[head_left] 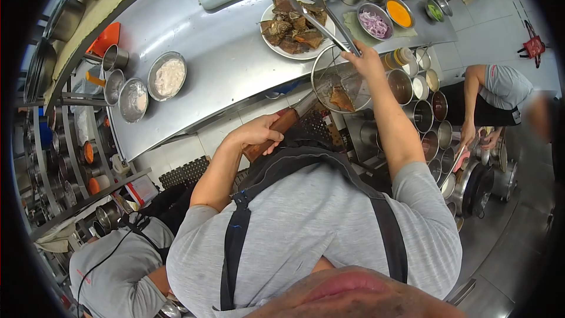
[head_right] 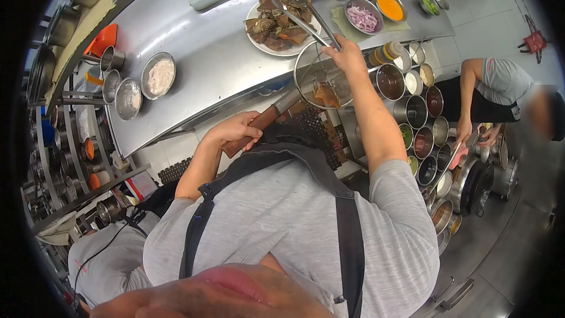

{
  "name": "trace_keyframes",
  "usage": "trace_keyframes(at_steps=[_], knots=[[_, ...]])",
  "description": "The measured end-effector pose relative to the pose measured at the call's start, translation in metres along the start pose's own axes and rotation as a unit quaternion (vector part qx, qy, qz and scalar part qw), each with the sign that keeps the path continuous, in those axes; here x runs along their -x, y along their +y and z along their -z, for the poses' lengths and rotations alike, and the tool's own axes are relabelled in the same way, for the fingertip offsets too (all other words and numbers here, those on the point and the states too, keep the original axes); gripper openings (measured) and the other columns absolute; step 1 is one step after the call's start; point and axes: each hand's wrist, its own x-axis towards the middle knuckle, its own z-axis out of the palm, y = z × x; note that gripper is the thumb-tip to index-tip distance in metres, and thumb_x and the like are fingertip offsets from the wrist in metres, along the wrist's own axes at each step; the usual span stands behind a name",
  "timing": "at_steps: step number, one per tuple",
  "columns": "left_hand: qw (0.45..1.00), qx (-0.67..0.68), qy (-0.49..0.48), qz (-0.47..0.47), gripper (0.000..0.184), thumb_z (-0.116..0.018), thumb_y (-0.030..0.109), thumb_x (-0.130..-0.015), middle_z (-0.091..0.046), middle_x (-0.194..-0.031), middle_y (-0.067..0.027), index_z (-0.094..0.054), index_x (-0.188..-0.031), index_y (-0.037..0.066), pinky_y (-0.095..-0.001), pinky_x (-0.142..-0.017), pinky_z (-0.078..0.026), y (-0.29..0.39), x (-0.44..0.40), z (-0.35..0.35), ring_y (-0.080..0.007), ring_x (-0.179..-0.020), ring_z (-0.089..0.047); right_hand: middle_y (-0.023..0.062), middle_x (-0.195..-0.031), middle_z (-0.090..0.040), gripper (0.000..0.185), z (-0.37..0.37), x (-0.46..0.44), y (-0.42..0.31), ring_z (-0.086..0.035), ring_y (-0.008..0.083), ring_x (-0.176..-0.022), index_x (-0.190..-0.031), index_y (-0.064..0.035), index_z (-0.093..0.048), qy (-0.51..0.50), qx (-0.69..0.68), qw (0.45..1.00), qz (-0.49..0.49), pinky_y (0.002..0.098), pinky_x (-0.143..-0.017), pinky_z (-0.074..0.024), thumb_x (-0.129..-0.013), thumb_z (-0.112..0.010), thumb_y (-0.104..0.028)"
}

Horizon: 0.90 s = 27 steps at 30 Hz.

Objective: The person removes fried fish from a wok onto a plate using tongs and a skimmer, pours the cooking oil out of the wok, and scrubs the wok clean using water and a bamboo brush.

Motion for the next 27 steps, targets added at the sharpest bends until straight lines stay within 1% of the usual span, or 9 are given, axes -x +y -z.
trace_keyframes(at_steps=[4,6,10,11,14,16,18,22,27], knots=[[1.0,-0.01,0.0,0.005,0.025,-0.061,0.004,-0.081,-0.058,-0.07,-0.0076,-0.05,-0.102,-0.002,-0.027,-0.041,-0.046,0.011,0.004,-0.003,-0.0145,-0.048,-0.057,0.0197,-0.092,-0.069,0.067,0.021,0.008,0.01,-0.066,0.0305,-0.083,-0.126,-0.0033,-0.058,0.02,-0.018,1.0,-0.002,0.0376,-0.08,-0.0487,-0.073,-0.076,-0.04],[1.0,-0.01,-0.001,0.008,0.025,-0.061,0.004,-0.081,-0.058,-0.07,-0.0076,-0.05,-0.102,-0.002,-0.0271,-0.042,-0.046,0.01,0.003,-0.003,-0.0146,-0.048,-0.057,0.0195,-0.099,-0.068,0.062,0.03,0.017,0.038,-0.067,0.0305,-0.089,-0.125,-0.0035,-0.058,0.055,-0.043,0.996,0.062,0.0371,-0.083,-0.0486,-0.075,-0.075,-0.036],[1.0,0.003,0.013,0.005,0.026,-0.061,0.004,-0.081,-0.058,-0.07,-0.0064,-0.05,-0.103,-0.001,-0.027,-0.043,-0.046,0.008,0.002,-0.003,-0.014,-0.05,-0.057,0.0186,-0.101,-0.068,0.06,0.072,0.068,0.062,-0.065,0.0282,-0.081,-0.124,-0.0017,-0.058,0.051,0.027,0.997,0.044,0.0353,-0.078,-0.0495,-0.075,-0.075,-0.032],[1.0,0.008,0.019,0.0,0.026,-0.061,0.004,-0.081,-0.058,-0.07,-0.0061,-0.05,-0.104,-0.001,-0.0271,-0.043,-0.046,0.005,0.001,-0.003,-0.0136,-0.05,-0.057,0.0192,-0.101,-0.068,0.059,0.091,0.094,0.033,-0.064,0.0266,-0.077,-0.126,-0.0016,-0.057,0.014,0.058,0.998,-0.013,0.0346,-0.074,-0.0493,-0.076,-0.075,-0.029],[0.999,-0.024,0.042,-0.005,0.028,-0.059,0.003,-0.082,-0.057,-0.07,-0.0047,-0.05,-0.108,-0.001,-0.0268,-0.044,-0.046,0.01,0.0,-0.009,-0.0128,-0.05,-0.057,0.0214,-0.104,-0.065,0.055,0.112,0.138,0.057,-0.063,0.0361,-0.087,-0.122,-0.0008,-0.058,-0.016,0.178,0.983,0.05,0.0393,-0.078,-0.0493,-0.076,-0.074,-0.025],[0.998,-0.039,0.057,-0.004,0.03,-0.057,0.002,-0.083,-0.056,-0.07,-0.0038,-0.05,-0.111,-0.001,-0.0264,-0.044,-0.046,0.009,-0.005,-0.012,-0.0126,-0.05,-0.056,0.0217,-0.106,-0.064,0.053,0.122,0.165,0.07,-0.061,0.0391,-0.093,-0.121,-0.0003,-0.058,-0.047,0.191,0.98,0.031,0.0419,-0.08,-0.0486,-0.075,-0.074,-0.023],[0.997,-0.052,0.06,-0.004,0.031,-0.057,0.001,-0.083,-0.055,-0.07,-0.0036,-0.049,-0.112,-0.001,-0.0261,-0.045,-0.046,0.012,-0.009,-0.015,-0.0123,-0.05,-0.056,0.0203,-0.097,-0.065,0.055,0.128,0.186,0.086,-0.061,0.0318,-0.072,-0.125,-0.0017,-0.056,-0.076,0.227,0.969,0.059,0.0382,-0.069,-0.0487,-0.075,-0.073,-0.018],[0.996,-0.071,0.055,-0.009,0.031,-0.055,-0.001,-0.083,-0.055,-0.073,-0.0034,-0.049,-0.113,-0.001,-0.0254,-0.046,-0.046,0.024,-0.018,-0.025,-0.0112,-0.049,-0.054,0.0204,-0.103,-0.065,0.055,0.124,0.207,0.097,-0.064,0.0321,-0.075,-0.124,-0.0009,-0.057,-0.103,0.189,0.976,-0.022,0.039,-0.071,-0.0502,-0.074,-0.073,-0.017],[0.994,-0.097,0.056,-0.007,0.033,-0.054,-0.001,-0.082,-0.055,-0.074,-0.0041,-0.05,-0.115,-0.001,-0.026,-0.047,-0.046,0.028,-0.028,-0.038,-0.0111,-0.05,-0.054,0.0239,-0.111,-0.063,0.058,0.102,0.211,0.124,-0.06,0.0375,-0.105,-0.124,0.0022,-0.056,-0.085,0.201,0.975,-0.039,0.0422,-0.09,-0.0468,-0.076,-0.074,-0.024]])
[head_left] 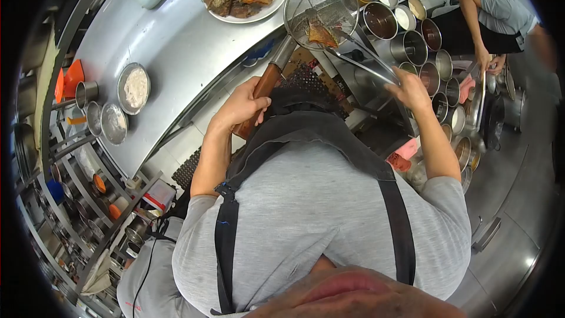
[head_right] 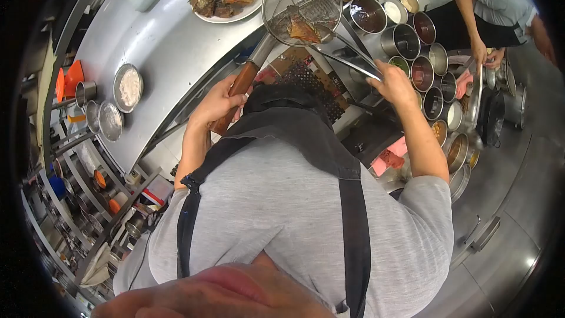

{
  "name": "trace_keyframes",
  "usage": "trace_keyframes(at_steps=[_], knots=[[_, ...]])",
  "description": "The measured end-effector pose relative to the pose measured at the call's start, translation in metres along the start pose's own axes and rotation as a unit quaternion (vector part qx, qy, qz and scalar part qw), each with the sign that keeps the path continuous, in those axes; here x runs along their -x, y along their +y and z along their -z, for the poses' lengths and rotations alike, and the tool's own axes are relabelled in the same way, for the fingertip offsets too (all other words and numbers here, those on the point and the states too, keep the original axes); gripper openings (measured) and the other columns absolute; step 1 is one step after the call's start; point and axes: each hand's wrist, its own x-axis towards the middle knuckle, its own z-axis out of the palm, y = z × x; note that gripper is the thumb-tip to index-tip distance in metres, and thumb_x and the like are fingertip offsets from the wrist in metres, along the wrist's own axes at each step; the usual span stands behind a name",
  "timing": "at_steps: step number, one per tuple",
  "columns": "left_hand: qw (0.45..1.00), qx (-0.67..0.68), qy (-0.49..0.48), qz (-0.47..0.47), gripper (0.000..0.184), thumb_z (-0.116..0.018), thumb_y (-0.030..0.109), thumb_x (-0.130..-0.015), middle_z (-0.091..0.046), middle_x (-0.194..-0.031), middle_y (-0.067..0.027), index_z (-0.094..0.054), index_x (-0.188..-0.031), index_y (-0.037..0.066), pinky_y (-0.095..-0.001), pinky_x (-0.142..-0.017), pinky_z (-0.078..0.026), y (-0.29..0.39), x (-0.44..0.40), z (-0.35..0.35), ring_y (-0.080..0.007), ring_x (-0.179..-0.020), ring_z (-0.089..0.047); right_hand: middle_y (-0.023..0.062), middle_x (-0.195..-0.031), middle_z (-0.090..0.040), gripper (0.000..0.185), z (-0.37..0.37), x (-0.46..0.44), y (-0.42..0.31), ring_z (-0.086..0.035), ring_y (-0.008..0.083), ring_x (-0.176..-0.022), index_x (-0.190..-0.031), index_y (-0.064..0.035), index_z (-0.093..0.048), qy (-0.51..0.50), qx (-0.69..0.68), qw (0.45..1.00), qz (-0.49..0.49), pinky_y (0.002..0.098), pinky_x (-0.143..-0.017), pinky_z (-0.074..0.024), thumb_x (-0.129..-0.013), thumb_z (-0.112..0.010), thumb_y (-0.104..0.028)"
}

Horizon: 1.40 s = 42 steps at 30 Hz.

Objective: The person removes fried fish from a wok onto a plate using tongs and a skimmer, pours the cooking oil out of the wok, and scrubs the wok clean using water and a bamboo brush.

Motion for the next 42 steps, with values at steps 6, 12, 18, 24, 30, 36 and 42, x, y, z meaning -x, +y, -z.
trace_keyframes(at_steps=[6,12,18,24,30,36,42], knots=[[0.997,-0.06,0.046,0.002,0.051,-0.056,-0.001,-0.082,-0.059,-0.079,-0.0065,-0.044,-0.132,0.0,-0.0263,-0.047,-0.045,0.008,0.0,-0.013,-0.0114,-0.051,-0.054,0.0236,-0.105,-0.065,0.056,-0.03,-0.003,0.009,-0.061,0.0375,-0.102,-0.122,0.0011,-0.058,0.014,-0.06,0.998,-0.027,0.042,-0.089,-0.0469,-0.075,-0.075,-0.026],[0.991,-0.107,0.084,-0.006,0.04,-0.057,0.001,-0.083,-0.055,-0.072,-0.0049,-0.049,-0.122,-0.001,-0.0284,-0.045,-0.044,0.011,0.007,-0.013,-0.0117,-0.049,-0.054,0.0233,-0.099,-0.066,0.057,-0.047,-0.007,0.0,-0.063,0.0375,-0.098,-0.122,0.001,-0.058,0.001,-0.135,0.989,-0.051,0.0409,-0.087,-0.0476,-0.074,-0.074,-0.026],[0.989,-0.107,0.099,0.002,0.043,-0.057,-0.001,-0.082,-0.058,-0.074,-0.0078,-0.048,-0.124,-0.001,-0.0288,-0.043,-0.043,0.019,0.012,-0.012,-0.0124,-0.047,-0.053,0.023,-0.099,-0.066,0.054,-0.042,-0.006,0.002,-0.063,0.0375,-0.097,-0.119,0.0009,-0.06,0.022,-0.159,0.986,-0.04,0.0413,-0.085,-0.0479,-0.073,-0.074,-0.023],[0.996,-0.05,0.075,0.004,0.041,-0.056,-0.002,-0.083,-0.058,-0.073,-0.0067,-0.046,-0.124,-0.002,-0.0277,-0.043,-0.043,0.019,0.011,-0.012,-0.0122,-0.047,-0.054,0.0245,-0.094,-0.066,0.053,-0.041,0.01,0.016,-0.064,0.0383,-0.089,-0.118,-0.0005,-0.061,0.01,-0.203,0.978,-0.054,0.0411,-0.08,-0.0479,-0.071,-0.075,-0.022],[0.998,-0.032,0.047,0.018,0.032,-0.056,0.0,-0.083,-0.055,-0.069,-0.0053,-0.048,-0.114,-0.004,-0.0261,-0.043,-0.042,0.019,0.004,-0.012,-0.0115,-0.046,-0.053,0.0245,-0.092,-0.066,0.055,-0.044,0.019,0.022,-0.064,0.036,-0.078,-0.118,0.0011,-0.061,0.026,-0.24,0.969,-0.059,0.0396,-0.076,-0.0488,-0.07,-0.076,-0.021],[0.999,-0.013,0.042,0.018,0.032,-0.057,0.0,-0.083,-0.055,-0.068,-0.0055,-0.048,-0.113,-0.004,-0.0262,-0.043,-0.041,0.018,0.0,-0.015,-0.0118,-0.047,-0.053,0.0245,-0.095,-0.066,0.056,-0.049,0.019,0.027,-0.064,0.0343,-0.074,-0.12,0.0012,-0.059,0.04,-0.228,0.972,-0.049,0.0386,-0.074,-0.0489,-0.071,-0.076,-0.02],[0.998,0.004,0.056,0.029,0.03,-0.059,0.001,-0.082,-0.056,-0.07,-0.006,-0.049,-0.11,-0.004,-0.0271,-0.043,-0.044,0.018,-0.003,-0.016,-0.0132,-0.047,-0.054,0.0217,-0.094,-0.067,0.057,-0.043,0.024,0.028,-0.064,0.0242,-0.074,-0.121,0.0005,-0.06,0.076,-0.249,0.965,-0.028,0.0332,-0.072,-0.0483,-0.072,-0.074,-0.024]])
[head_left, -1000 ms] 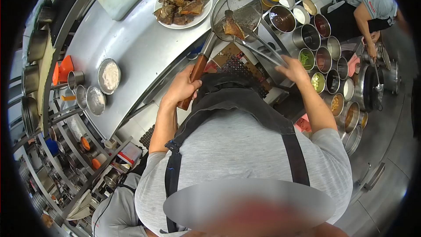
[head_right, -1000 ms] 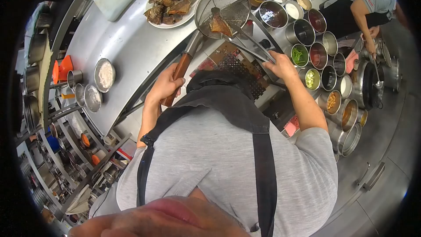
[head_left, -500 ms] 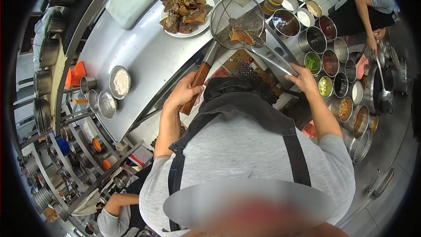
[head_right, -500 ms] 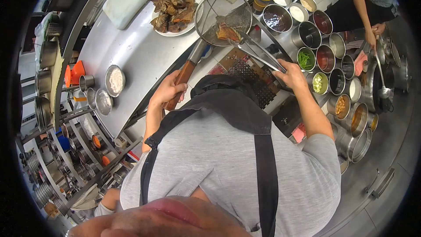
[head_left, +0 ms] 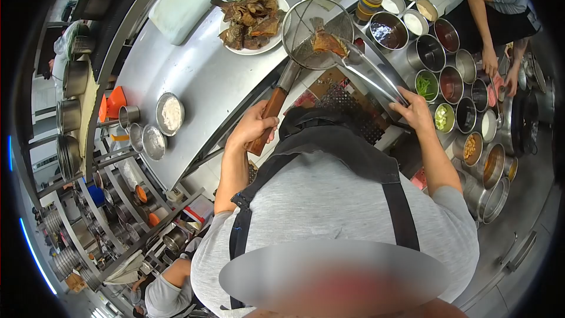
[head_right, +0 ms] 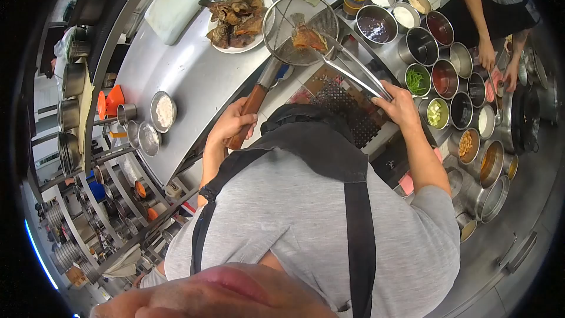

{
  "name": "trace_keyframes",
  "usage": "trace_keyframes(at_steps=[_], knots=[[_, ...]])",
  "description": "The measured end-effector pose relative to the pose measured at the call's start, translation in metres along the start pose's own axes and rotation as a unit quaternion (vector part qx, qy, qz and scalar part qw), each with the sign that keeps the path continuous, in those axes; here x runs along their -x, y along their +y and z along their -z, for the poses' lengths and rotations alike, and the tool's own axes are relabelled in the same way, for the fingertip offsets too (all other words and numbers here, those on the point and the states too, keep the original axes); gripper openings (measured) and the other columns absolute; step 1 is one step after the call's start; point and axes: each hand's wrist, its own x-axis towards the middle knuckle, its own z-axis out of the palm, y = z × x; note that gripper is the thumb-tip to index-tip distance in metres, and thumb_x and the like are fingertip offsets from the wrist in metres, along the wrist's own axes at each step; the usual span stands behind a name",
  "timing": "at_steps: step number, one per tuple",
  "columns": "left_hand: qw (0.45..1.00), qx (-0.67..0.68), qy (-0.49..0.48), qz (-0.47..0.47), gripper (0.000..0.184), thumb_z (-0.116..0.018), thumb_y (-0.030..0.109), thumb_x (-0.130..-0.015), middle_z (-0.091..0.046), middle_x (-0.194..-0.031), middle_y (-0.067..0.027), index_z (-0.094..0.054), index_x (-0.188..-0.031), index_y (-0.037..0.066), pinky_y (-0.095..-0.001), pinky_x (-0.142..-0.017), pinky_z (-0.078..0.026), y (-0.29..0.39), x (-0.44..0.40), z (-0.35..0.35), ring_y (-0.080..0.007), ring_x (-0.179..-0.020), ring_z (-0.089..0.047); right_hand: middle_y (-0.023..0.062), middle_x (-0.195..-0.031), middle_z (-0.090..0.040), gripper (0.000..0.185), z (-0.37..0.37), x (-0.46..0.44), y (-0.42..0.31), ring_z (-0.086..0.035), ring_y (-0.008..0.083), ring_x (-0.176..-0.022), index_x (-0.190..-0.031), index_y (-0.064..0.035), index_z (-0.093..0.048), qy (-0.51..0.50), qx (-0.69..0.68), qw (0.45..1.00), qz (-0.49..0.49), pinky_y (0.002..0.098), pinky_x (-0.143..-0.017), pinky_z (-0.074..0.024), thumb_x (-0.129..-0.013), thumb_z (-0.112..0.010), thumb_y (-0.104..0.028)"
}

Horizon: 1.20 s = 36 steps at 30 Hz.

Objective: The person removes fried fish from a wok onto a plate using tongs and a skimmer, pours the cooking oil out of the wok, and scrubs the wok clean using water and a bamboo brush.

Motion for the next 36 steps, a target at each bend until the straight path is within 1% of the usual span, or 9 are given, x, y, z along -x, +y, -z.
trace_keyframes(at_steps=[5,9,19,21,22,26,33,35,36], knots=[[1.0,-0.015,-0.014,0.006,0.031,-0.059,0.001,-0.082,-0.056,-0.069,-0.0061,-0.048,-0.111,-0.004,-0.0281,-0.042,-0.045,-0.008,-0.008,0.0,-0.0137,-0.047,-0.055,0.0153,-0.091,-0.069,0.059,-0.006,-0.02,-0.009,-0.064,0.0173,-0.08,-0.121,0.0023,-0.06,0.02,-0.111,0.993,-0.02,0.0308,-0.075,-0.0488,-0.072,-0.075,-0.026],[0.998,-0.005,-0.051,0.043,0.027,-0.06,0.003,-0.083,-0.057,-0.066,-0.0053,-0.048,-0.106,0.0,-0.0276,-0.043,-0.044,-0.013,-0.016,-0.007,-0.0133,-0.048,-0.055,0.0161,-0.095,-0.07,0.056,-0.047,-0.074,-0.032,-0.065,0.0218,-0.085,-0.121,-0.0024,-0.061,0.057,-0.104,0.991,0.068,0.0335,-0.081,-0.0483,-0.077,-0.072,-0.034],[0.997,-0.036,-0.03,0.061,0.026,-0.061,0.002,-0.082,-0.058,-0.067,-0.0052,-0.05,-0.105,0.0,-0.0275,-0.044,-0.044,-0.021,-0.006,0.001,-0.0139,-0.051,-0.056,0.0125,-0.084,-0.07,0.053,-0.118,-0.156,-0.077,-0.059,0.019,-0.063,-0.12,-0.0086,-0.064,0.006,-0.188,0.98,0.063,0.0331,-0.066,-0.0479,-0.074,-0.076,-0.032],[0.997,-0.042,-0.031,0.055,0.031,-0.061,0.002,-0.082,-0.058,-0.067,-0.0065,-0.048,-0.111,-0.002,-0.0292,-0.043,-0.045,-0.026,-0.004,0.006,-0.0154,-0.05,-0.057,0.0096,-0.081,-0.069,0.054,-0.116,-0.161,-0.081,-0.058,0.0144,-0.061,-0.12,-0.0058,-0.064,-0.036,-0.282,0.959,0.004,0.0306,-0.062,-0.0477,-0.075,-0.076,-0.031],[0.997,-0.052,-0.034,0.049,0.037,-0.06,0.001,-0.083,-0.058,-0.067,-0.0077,-0.046,-0.117,-0.003,-0.0309,-0.042,-0.046,-0.028,-0.004,0.009,-0.0169,-0.05,-0.059,0.0048,-0.078,-0.067,0.053,-0.117,-0.164,-0.078,-0.055,0.0101,-0.058,-0.121,-0.0033,-0.063,0.003,-0.26,0.966,0.016,0.0271,-0.056,-0.0458,-0.075,-0.076,-0.028],[0.998,-0.035,-0.033,0.047,0.036,-0.06,0.0,-0.083,-0.058,-0.067,-0.008,-0.046,-0.116,-0.003,-0.031,-0.042,-0.046,-0.032,-0.002,0.016,-0.017,-0.049,-0.059,-0.002,-0.072,-0.058,0.054,-0.109,-0.16,-0.078,-0.048,0.0068,-0.052,-0.126,-0.0046,-0.059,-0.024,-0.319,0.944,-0.081,0.0224,-0.046,-0.0378,-0.079,-0.076,-0.023],[0.996,-0.065,-0.048,0.048,0.031,-0.061,0.0,-0.082,-0.058,-0.067,-0.0078,-0.048,-0.11,-0.004,-0.0307,-0.042,-0.046,-0.029,-0.008,0.022,-0.0162,-0.049,-0.058,-0.0016,-0.073,-0.059,0.053,-0.12,-0.137,-0.083,-0.048,0.0065,-0.052,-0.126,-0.0051,-0.06,-0.046,-0.304,0.948,-0.081,0.022,-0.046,-0.0375,-0.079,-0.075,-0.022],[0.995,-0.067,-0.053,0.052,0.029,-0.061,0.0,-0.082,-0.057,-0.068,-0.0078,-0.049,-0.108,-0.004,-0.0305,-0.043,-0.046,-0.03,-0.011,0.023,-0.016,-0.049,-0.058,0.001,-0.068,-0.061,0.06,-0.126,-0.134,-0.082,-0.049,0.0074,-0.048,-0.126,0.0034,-0.057,-0.018,-0.304,0.952,-0.042,0.0234,-0.043,-0.0364,-0.076,-0.078,-0.022],[0.995,-0.068,-0.058,0.049,0.027,-0.061,0.0,-0.081,-0.058,-0.068,-0.008,-0.049,-0.106,-0.004,-0.0303,-0.043,-0.046,-0.031,-0.012,0.024,-0.0159,-0.05,-0.058,0.0025,-0.07,-0.063,0.059,-0.125,-0.136,-0.082,-0.051,0.0086,-0.051,-0.126,0.0004,-0.058,-0.028,-0.294,0.954,-0.045,0.0251,-0.048,-0.0407,-0.076,-0.077,-0.025]])
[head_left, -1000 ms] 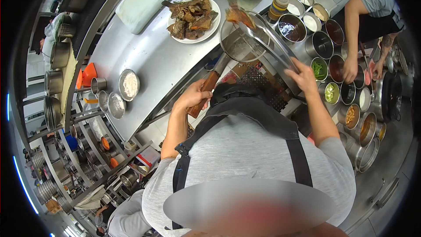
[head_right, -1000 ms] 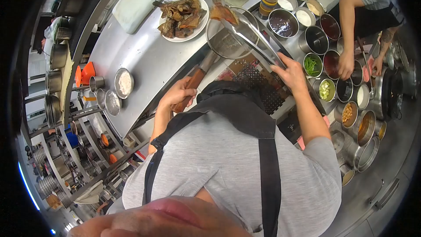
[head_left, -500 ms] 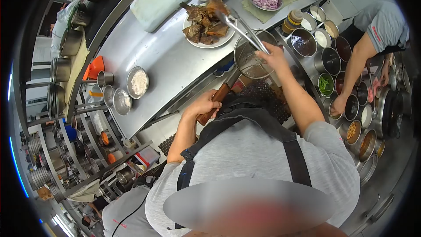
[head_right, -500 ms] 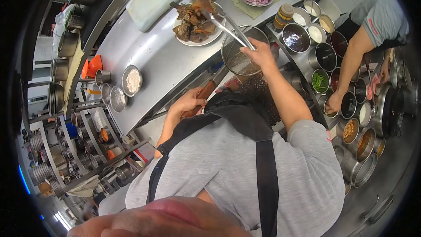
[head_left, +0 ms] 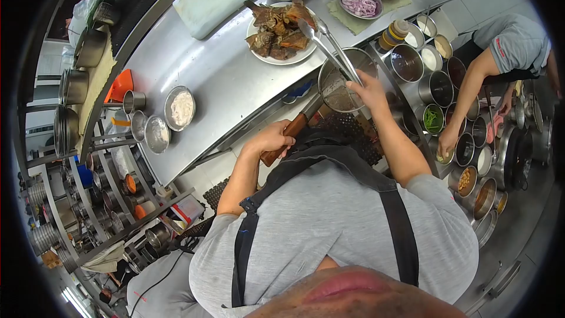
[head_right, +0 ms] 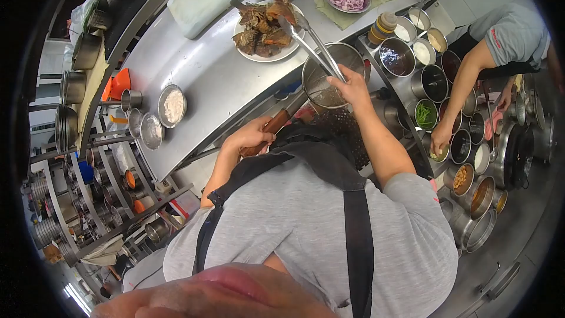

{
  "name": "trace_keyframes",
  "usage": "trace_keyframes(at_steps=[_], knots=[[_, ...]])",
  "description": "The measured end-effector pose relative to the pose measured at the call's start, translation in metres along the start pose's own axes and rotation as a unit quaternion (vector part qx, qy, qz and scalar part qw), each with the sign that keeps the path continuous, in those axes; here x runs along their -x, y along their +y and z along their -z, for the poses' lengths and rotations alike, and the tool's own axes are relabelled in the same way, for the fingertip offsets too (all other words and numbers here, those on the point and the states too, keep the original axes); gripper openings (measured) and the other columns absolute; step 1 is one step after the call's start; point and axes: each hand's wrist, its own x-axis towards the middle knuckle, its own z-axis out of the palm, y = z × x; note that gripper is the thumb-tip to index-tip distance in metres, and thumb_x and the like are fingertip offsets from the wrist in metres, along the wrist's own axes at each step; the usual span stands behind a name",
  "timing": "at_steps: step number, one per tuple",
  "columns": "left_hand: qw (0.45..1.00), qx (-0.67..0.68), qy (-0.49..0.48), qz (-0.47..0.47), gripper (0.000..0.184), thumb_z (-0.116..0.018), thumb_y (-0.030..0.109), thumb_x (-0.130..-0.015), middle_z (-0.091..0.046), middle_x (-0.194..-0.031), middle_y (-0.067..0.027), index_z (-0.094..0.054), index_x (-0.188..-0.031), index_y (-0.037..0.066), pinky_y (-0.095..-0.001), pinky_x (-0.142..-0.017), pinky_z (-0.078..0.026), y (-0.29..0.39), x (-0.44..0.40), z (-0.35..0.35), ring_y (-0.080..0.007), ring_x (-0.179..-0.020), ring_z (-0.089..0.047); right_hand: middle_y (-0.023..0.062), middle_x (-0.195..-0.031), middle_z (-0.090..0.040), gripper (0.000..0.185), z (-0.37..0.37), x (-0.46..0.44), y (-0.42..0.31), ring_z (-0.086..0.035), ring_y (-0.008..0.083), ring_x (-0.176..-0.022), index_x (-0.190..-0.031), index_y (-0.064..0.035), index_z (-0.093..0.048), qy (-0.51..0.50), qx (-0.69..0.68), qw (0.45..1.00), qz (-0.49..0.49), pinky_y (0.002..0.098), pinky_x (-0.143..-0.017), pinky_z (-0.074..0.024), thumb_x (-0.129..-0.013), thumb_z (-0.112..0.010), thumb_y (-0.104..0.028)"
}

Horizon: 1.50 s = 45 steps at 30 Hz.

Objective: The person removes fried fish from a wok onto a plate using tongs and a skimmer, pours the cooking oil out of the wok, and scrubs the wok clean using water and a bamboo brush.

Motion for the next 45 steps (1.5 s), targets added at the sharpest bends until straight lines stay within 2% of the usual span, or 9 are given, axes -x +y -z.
trace_keyframes(at_steps=[4,6,9,10,18,28,31,36,45], knots=[[1.0,-0.007,-0.004,0.002,0.025,-0.061,0.001,-0.08,-0.058,-0.069,-0.0082,-0.05,-0.102,-0.004,-0.0302,-0.044,-0.046,0.005,-0.002,-0.001,-0.0157,-0.05,-0.058,0.0096,-0.079,-0.069,0.06,0.006,-0.018,-0.004,-0.062,0.0166,-0.063,-0.127,-0.0027,-0.058,0.006,0.116,0.993,0.022,0.0303,-0.063,-0.0481,-0.075,-0.076,-0.028],[1.0,-0.009,-0.008,0.0,0.025,-0.061,0.001,-0.08,-0.058,-0.069,-0.0081,-0.05,-0.102,-0.004,-0.0301,-0.045,-0.046,0.004,-0.003,-0.001,-0.0156,-0.05,-0.058,0.0174,-0.095,-0.07,0.062,0.011,-0.034,0.008,-0.067,0.0264,-0.086,-0.127,-0.0049,-0.058,-0.003,0.208,0.971,0.119,0.0354,-0.081,-0.0493,-0.074,-0.076,-0.031],[1.0,-0.01,-0.008,-0.004,0.026,-0.061,0.001,-0.08,-0.058,-0.069,-0.0081,-0.05,-0.103,-0.004,-0.03,-0.045,-0.046,0.002,-0.002,0.0,-0.0156,-0.05,-0.058,0.0217,-0.106,-0.067,0.063,0.021,-0.024,-0.036,-0.065,0.0326,-0.099,-0.126,-0.0036,-0.058,-0.004,0.298,0.952,0.07,0.038,-0.089,-0.0483,-0.073,-0.077,-0.032],[1.0,-0.011,-0.008,-0.007,0.026,-0.061,0.001,-0.08,-0.057,-0.068,-0.008,-0.05,-0.103,-0.004,-0.03,-0.044,-0.046,0.001,-0.002,-0.001,-0.0156,-0.05,-0.058,0.0203,-0.104,-0.067,0.063,0.024,-0.037,-0.016,-0.064,0.0333,-0.099,-0.125,-0.003,-0.059,0.008,0.3,0.946,0.126,0.039,-0.09,-0.0485,-0.073,-0.077,-0.032],[1.0,-0.004,0.012,0.001,0.027,-0.06,0.001,-0.081,-0.057,-0.068,-0.0077,-0.049,-0.106,-0.003,-0.0304,-0.043,-0.046,0.002,0.002,-0.005,-0.0154,-0.049,-0.057,0.017,-0.095,-0.069,0.066,0.042,-0.041,-0.022,-0.065,0.0321,-0.088,-0.126,-0.005,-0.058,0.0,0.305,0.941,0.144,0.0396,-0.08,-0.0499,-0.069,-0.08,-0.031],[0.999,-0.014,-0.035,0.01,0.039,-0.063,0.004,-0.08,-0.057,-0.073,-0.0042,-0.051,-0.117,-0.001,-0.0246,-0.05,-0.044,0.024,-0.007,-0.014,-0.0115,-0.055,-0.055,0.0026,-0.088,-0.061,0.067,0.099,0.12,0.034,-0.055,0.0111,-0.076,-0.122,0.0027,-0.058,0.141,0.067,0.987,0.047,0.0256,-0.072,-0.0461,-0.066,-0.081,-0.024],[0.997,-0.028,-0.064,-0.018,0.043,-0.061,0.0,-0.077,-0.055,-0.068,-0.0042,-0.05,-0.118,-0.002,-0.0263,-0.044,-0.044,0.043,-0.014,-0.029,-0.0133,-0.048,-0.054,0.0011,-0.087,-0.062,0.067,0.105,0.164,0.091,-0.054,0.0087,-0.069,-0.123,0.0021,-0.057,0.233,-0.046,0.969,0.068,0.0238,-0.066,-0.0467,-0.065,-0.083,-0.02],[0.986,-0.1,-0.131,-0.026,0.059,-0.066,-0.004,-0.075,-0.057,-0.091,-0.0011,-0.049,-0.131,0.001,-0.0236,-0.069,-0.047,0.092,-0.042,-0.073,-0.0102,-0.077,-0.056,0.0004,-0.088,-0.06,0.067,0.131,0.224,0.084,-0.052,0.0068,-0.07,-0.125,0.0022,-0.054,0.326,-0.067,0.941,0.068,0.0222,-0.065,-0.0449,-0.067,-0.082,-0.016],[0.892,-0.269,-0.36,-0.044,0.06,-0.063,-0.002,-0.075,-0.057,-0.078,-0.0055,-0.047,-0.132,0.0,-0.0257,-0.052,-0.044,0.205,-0.117,-0.213,-0.014,-0.055,-0.054,0.0023,-0.089,-0.06,0.073,0.137,0.311,0.081,-0.048,0.007,-0.068,-0.127,0.0038,-0.052,0.566,-0.068,0.819,0.063,0.0215,-0.063,-0.0434,-0.065,-0.084,-0.017]])
